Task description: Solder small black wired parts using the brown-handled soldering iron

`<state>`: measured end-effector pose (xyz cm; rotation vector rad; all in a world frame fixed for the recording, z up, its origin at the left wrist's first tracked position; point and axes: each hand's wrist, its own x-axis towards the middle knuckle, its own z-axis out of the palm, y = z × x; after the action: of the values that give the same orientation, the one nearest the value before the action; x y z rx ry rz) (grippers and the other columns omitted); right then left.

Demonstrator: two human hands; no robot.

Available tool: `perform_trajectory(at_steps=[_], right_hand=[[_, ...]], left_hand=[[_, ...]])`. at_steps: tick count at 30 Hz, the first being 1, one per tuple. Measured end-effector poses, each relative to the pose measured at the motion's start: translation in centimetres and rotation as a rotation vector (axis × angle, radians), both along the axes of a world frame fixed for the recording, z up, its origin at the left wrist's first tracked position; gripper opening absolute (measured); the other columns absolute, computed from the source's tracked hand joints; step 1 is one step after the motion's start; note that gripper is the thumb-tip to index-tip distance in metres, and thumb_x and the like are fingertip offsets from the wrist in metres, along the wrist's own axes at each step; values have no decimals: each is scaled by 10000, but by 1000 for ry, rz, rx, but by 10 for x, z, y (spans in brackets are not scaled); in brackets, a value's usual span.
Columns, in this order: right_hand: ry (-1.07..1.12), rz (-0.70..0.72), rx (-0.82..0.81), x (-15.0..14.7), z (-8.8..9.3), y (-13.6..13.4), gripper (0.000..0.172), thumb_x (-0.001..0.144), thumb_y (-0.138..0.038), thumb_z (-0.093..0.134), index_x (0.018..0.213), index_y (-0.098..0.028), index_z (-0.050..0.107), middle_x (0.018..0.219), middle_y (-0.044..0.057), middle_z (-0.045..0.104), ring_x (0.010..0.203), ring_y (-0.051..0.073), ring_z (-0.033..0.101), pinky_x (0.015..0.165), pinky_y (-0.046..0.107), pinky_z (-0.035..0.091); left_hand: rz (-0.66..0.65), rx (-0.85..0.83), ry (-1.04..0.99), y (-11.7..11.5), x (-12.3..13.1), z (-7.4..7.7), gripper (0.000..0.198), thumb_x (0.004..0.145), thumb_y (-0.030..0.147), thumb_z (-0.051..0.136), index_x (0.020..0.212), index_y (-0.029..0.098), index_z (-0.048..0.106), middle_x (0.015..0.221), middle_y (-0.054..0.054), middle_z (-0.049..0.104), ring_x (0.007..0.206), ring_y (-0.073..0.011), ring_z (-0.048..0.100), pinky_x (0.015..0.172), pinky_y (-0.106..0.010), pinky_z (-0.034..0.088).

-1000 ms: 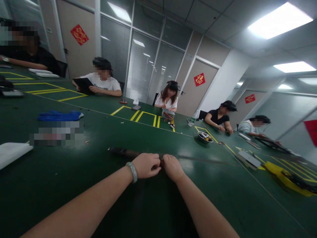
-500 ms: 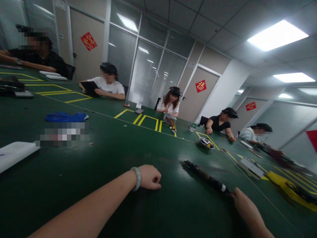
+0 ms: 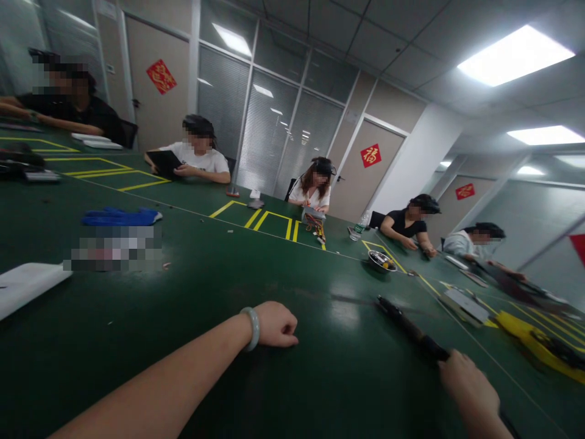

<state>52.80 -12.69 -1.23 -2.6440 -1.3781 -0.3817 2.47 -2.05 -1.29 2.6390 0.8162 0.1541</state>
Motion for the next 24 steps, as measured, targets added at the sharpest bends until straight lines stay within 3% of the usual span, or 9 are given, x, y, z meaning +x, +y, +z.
perform_trajectory(at_steps=[2,4,6,8,10,14,18,24], right_hand=[[34,187,2,-67,11,15,391,801,-400,407,1053,-180,611,1116,173,605,947,288,614,795,416,444],[146,415,-25,-141,18,29,429,834,-429,433,1164,-195,574,1197,115,583,1076,253,554,880,347,408],[329,609,-124,-209,21,42,347,877,-461,420,1026,-232,634,1007,61,662,897,203,610,762,283,424],[439,728,-205,-266,19,52,407,906,-518,376,834,-225,649,769,30,663,675,160,591,608,252,385],[487,843,-231,-304,13,62,490,926,-542,332,708,-209,618,657,18,621,590,136,541,553,243,334],[619,1011,-160,-328,-4,77,521,960,-506,268,664,-189,558,644,5,575,608,121,510,579,231,331],[827,1081,-212,-312,-15,79,488,949,-527,295,695,-184,531,632,-17,519,610,118,490,580,221,352],[928,1080,-250,-298,-10,78,474,928,-544,351,669,-182,515,613,-27,482,590,113,467,581,223,361]], left_hand=[[-14,53,-12,-1,2,0,296,828,485,527,738,217,612,674,22,603,589,-130,545,534,-254,360],[-24,89,-27,-2,5,0,288,834,474,528,737,217,615,680,24,610,596,-125,553,536,-249,360],[-30,117,-37,-3,7,-1,283,834,472,535,745,219,626,686,24,619,600,-122,562,537,-245,361],[-37,142,-35,-2,7,-3,281,831,473,538,747,225,643,687,22,630,605,-124,573,537,-241,363],[-39,158,-21,0,7,-6,287,826,470,539,726,229,659,674,16,641,604,-130,583,532,-240,360],[-28,124,-36,7,4,-13,314,831,487,517,726,238,678,675,18,660,603,-122,592,522,-226,352],[-23,72,-34,10,4,-12,383,827,560,495,715,241,675,660,29,650,589,-106,577,492,-217,319],[29,-29,-39,11,3,-8,375,820,587,505,811,249,669,701,36,647,606,-94,563,502,-202,311]])
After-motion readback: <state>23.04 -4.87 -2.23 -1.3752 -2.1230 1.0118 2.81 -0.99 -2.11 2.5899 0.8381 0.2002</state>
